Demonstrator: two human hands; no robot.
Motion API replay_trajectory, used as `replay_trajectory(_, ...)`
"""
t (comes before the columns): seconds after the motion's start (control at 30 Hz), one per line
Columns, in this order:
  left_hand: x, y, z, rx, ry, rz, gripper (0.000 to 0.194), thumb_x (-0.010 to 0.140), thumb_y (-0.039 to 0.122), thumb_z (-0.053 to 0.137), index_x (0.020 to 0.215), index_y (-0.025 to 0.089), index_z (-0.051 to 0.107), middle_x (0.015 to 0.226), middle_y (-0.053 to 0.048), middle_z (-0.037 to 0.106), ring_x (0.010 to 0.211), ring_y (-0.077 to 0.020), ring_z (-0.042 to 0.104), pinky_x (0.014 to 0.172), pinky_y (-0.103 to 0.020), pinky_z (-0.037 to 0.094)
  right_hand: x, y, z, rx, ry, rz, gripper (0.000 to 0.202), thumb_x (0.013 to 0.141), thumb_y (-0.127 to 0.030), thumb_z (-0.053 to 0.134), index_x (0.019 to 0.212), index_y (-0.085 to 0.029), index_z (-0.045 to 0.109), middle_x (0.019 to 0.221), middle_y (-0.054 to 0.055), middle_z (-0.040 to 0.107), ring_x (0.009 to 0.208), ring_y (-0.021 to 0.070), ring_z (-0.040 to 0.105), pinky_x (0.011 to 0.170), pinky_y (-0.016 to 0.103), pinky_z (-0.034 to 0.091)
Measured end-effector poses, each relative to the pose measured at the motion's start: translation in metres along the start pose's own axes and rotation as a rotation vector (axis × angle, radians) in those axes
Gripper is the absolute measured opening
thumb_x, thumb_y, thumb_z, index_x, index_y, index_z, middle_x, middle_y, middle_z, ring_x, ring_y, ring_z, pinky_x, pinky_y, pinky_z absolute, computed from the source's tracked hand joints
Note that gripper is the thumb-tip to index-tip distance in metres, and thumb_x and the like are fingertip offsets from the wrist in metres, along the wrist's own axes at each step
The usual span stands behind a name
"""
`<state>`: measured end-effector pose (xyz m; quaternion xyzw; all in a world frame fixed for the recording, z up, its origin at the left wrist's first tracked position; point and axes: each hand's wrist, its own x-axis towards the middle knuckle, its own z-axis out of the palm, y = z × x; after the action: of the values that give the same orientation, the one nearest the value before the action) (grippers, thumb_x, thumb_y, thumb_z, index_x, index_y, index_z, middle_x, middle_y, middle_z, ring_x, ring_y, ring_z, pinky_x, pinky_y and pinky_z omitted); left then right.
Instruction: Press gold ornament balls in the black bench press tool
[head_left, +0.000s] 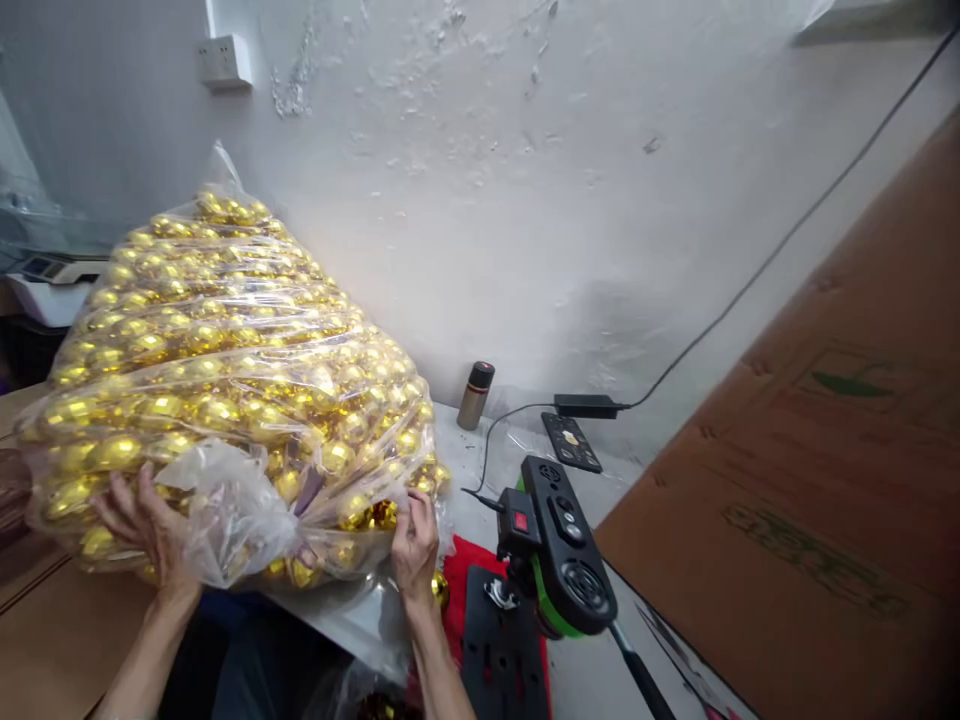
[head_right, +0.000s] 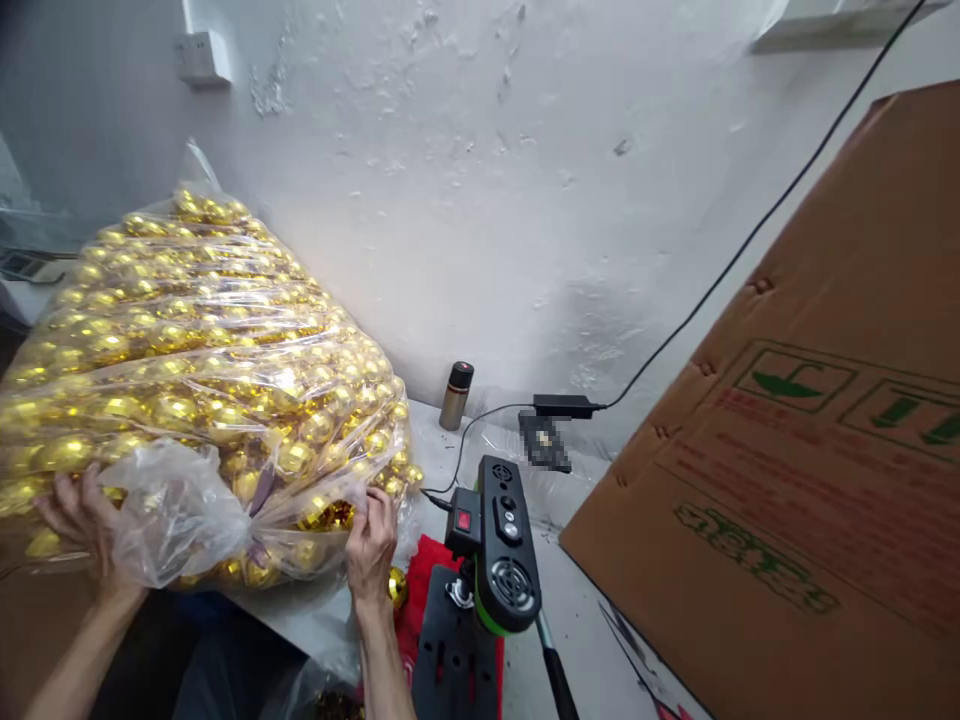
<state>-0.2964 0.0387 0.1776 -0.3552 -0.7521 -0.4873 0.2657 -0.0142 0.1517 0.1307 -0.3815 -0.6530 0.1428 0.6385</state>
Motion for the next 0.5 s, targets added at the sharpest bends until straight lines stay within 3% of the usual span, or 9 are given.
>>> replay_trajectory(0.1,0.000,-0.002,0.014,0.056,0.104,-0.014,0.077,0.093,0.055,0.067,0.150,0.015,0.036,0.170,-0.028,0.023,0.158,-0.0578,0.012,0.120,-0.084,0.020,-0.015,0.012,-0.006,-0.020,-0.024,-0.029,0.030,0.102,-0.026,0.044,0.098,-0.026,0.073,0.098,0.009,0.075,0.094,0.0234,0.070,0.085,0.039,0.057)
replay_trajectory(0.17,0.000,-0.009,0.021,0.073,0.130,0.005,0.078,0.092,0.053,0.070,0.149,0.013,0.036,0.169,-0.028,0.025,0.158,-0.0576,0.011,0.121,-0.083,0.021,-0.019,0.018,-0.009,-0.037,-0.039,-0.038,0.031,0.103,-0.026,0.044,0.096,-0.026,0.074,0.097,0.009,0.075,0.093,0.0235,0.070,0.084,0.040,0.058)
replay_trajectory(0.33,0.013,-0.028,0.030,0.085,0.051,0.050,0.084,0.092,0.051,0.073,0.154,0.019,0.026,0.174,-0.017,0.018,0.157,-0.0600,0.008,0.123,-0.082,0.016,-0.020,0.016,-0.006,-0.099,-0.029,-0.013,0.033,0.106,-0.024,0.042,0.099,-0.021,0.074,0.100,0.008,0.075,0.095,0.0200,0.070,0.086,0.036,0.058)
replay_trajectory(0.43,0.017,-0.020,0.026,0.083,0.038,-0.003,0.092,0.090,0.057,0.074,0.155,0.019,0.022,0.174,-0.020,0.016,0.156,-0.0622,0.008,0.121,-0.084,0.013,-0.022,0.005,-0.006,-0.143,0.008,0.009,0.031,0.108,-0.025,0.042,0.104,-0.021,0.073,0.104,0.009,0.075,0.098,0.0201,0.070,0.088,0.037,0.057)
replay_trajectory(0.5,0.009,-0.008,0.013,0.006,-0.020,0.041,0.099,0.090,0.060,0.073,0.159,0.020,0.015,0.174,-0.022,0.012,0.157,-0.0621,0.002,0.119,-0.088,0.008,-0.025,-0.004,-0.011,-0.172,0.036,0.012,0.029,0.108,-0.025,0.044,0.111,-0.021,0.072,0.108,0.010,0.075,0.104,0.0212,0.069,0.093,0.039,0.056)
